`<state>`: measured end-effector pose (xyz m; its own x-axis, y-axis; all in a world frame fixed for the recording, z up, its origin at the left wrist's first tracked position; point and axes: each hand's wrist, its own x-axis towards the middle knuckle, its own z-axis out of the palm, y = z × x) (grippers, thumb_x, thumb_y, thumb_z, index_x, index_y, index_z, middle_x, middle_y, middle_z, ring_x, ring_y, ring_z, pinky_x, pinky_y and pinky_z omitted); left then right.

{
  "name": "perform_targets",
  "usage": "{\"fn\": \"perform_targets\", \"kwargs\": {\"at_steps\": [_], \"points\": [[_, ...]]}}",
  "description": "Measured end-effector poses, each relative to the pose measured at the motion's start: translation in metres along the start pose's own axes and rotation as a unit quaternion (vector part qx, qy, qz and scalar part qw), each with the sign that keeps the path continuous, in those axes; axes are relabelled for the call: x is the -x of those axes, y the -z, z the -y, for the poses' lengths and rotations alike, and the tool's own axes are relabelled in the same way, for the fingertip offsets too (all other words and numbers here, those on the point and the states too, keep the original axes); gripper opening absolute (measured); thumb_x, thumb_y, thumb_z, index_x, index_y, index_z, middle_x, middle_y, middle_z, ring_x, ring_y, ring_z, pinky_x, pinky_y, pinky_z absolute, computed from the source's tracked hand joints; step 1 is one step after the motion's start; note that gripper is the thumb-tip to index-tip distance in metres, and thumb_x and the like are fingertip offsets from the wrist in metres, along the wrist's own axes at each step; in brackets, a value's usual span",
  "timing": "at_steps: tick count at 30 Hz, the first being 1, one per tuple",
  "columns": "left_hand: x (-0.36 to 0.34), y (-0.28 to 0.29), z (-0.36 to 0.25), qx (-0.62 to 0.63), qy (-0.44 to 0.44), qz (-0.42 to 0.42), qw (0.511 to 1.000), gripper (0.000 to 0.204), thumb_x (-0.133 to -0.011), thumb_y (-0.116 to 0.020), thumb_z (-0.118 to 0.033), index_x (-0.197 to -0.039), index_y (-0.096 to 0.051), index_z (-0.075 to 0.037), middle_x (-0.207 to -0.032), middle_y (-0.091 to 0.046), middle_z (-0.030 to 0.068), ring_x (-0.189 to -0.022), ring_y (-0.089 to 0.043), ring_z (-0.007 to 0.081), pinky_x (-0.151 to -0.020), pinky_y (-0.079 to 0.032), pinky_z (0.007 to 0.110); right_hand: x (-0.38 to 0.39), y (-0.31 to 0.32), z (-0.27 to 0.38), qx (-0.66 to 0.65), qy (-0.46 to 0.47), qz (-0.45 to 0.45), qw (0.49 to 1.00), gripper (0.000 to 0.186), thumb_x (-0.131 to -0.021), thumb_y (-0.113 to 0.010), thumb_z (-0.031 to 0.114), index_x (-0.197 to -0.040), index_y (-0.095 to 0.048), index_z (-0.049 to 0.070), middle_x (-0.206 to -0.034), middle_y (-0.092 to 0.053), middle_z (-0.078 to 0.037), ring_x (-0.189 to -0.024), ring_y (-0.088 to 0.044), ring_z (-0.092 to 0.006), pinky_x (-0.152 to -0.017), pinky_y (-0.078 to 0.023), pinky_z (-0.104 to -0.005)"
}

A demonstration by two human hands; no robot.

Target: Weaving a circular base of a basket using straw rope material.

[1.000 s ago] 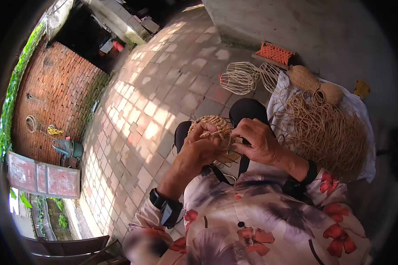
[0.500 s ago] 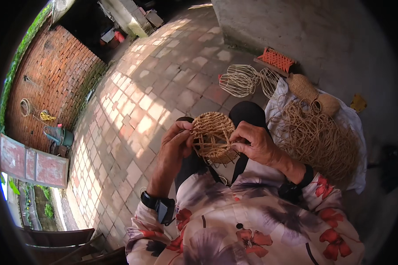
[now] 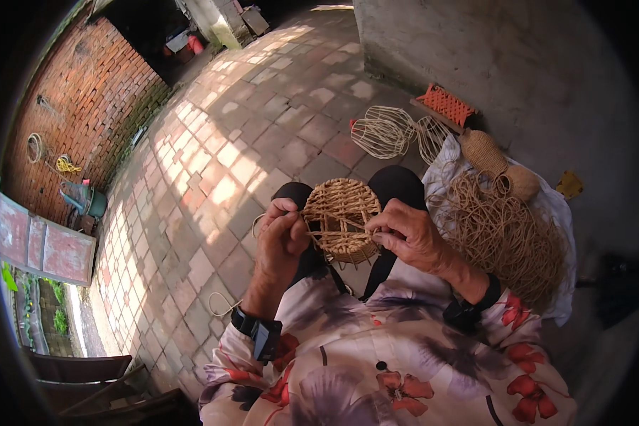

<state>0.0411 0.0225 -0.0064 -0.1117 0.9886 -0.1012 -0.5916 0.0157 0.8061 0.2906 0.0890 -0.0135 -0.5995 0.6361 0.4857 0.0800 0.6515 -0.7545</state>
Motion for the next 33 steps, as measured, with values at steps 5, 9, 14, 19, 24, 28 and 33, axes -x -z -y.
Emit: {"fn": "perform_targets", "kwargs": {"at_steps": [5,9,14,19,24,28,33], "points": [[0.001,-0.001,0.003,0.007,0.009,-0.021,1.000,0.008,-0.095,-0.048,-0.009,-0.103,-0.050,-0.012,-0.062,-0.043,-0.0023,-0.048,-0.035,0.0059,-0.044,-0.029,0.020,0.001,0.000,-0.004,0.072,0.018,0.016,0.997,0.024,-0.076,-0.071,-0.003,-0.098,-0.068,0.008,-0.086,-0.058,-0.008,-0.072,-0.064,-0.0258,-0.062,-0.051,-0.0337],[0.001,0.010,0.011,0.075,-0.010,-0.010,0.997,0.007,-0.094,-0.048,-0.008,-0.099,-0.049,-0.013,-0.062,-0.043,-0.0021,-0.048,-0.034,0.0065,-0.046,-0.029,0.022,0.002,0.002,0.000,0.062,-0.001,0.018,0.998,0.024,-0.076,-0.070,-0.003,-0.097,-0.068,0.008,-0.085,-0.057,-0.008,-0.072,-0.063,-0.0256,-0.062,-0.050,-0.0342],[0.010,0.005,0.008,0.057,-0.020,0.006,0.998,0.005,-0.095,-0.049,-0.009,-0.094,-0.047,-0.013,-0.060,-0.042,-0.0023,-0.047,-0.034,0.0057,-0.045,-0.029,0.021,0.002,0.002,0.009,0.066,0.016,0.005,0.998,0.026,-0.074,-0.071,-0.004,-0.097,-0.067,0.006,-0.083,-0.054,-0.008,-0.073,-0.060,-0.0248,-0.064,-0.049,-0.0349],[0.021,0.002,-0.001,0.018,-0.048,0.036,0.998,0.003,-0.095,-0.050,-0.009,-0.093,-0.048,-0.012,-0.064,-0.050,0.0022,-0.049,-0.037,0.0059,-0.047,-0.030,0.021,0.005,-0.004,0.008,0.099,0.064,-0.002,0.993,0.028,-0.070,-0.071,-0.005,-0.096,-0.066,0.006,-0.080,-0.051,-0.007,-0.075,-0.057,-0.0252,-0.064,-0.048,-0.0361],[0.024,0.012,0.002,0.017,-0.038,0.005,0.999,0.003,-0.093,-0.051,-0.009,-0.095,-0.050,-0.011,-0.067,-0.054,0.0035,-0.051,-0.038,0.0064,-0.047,-0.031,0.021,0.007,-0.006,0.007,0.132,0.112,-0.001,0.985,0.030,-0.068,-0.068,-0.008,-0.095,-0.067,0.006,-0.080,-0.051,-0.008,-0.076,-0.056,-0.0257,-0.064,-0.048,-0.0362],[0.024,0.016,0.002,0.021,-0.030,-0.007,0.999,0.003,-0.093,-0.051,-0.009,-0.096,-0.050,-0.011,-0.070,-0.055,0.0043,-0.052,-0.038,0.0069,-0.048,-0.032,0.022,0.007,-0.003,0.006,0.051,0.014,-0.043,0.998,0.033,-0.066,-0.066,-0.010,-0.096,-0.067,0.006,-0.080,-0.051,-0.008,-0.076,-0.055,-0.0265,-0.064,-0.047,-0.0364],[0.023,0.019,0.003,0.033,-0.026,0.002,0.999,0.004,-0.094,-0.051,-0.010,-0.098,-0.050,-0.010,-0.073,-0.057,0.0056,-0.054,-0.040,0.0079,-0.049,-0.033,0.022,0.008,-0.003,0.011,0.122,0.097,0.007,0.988,0.038,-0.065,-0.061,-0.012,-0.098,-0.067,0.006,-0.081,-0.051,-0.007,-0.076,-0.055,-0.0265,-0.066,-0.048,-0.0371]]}}
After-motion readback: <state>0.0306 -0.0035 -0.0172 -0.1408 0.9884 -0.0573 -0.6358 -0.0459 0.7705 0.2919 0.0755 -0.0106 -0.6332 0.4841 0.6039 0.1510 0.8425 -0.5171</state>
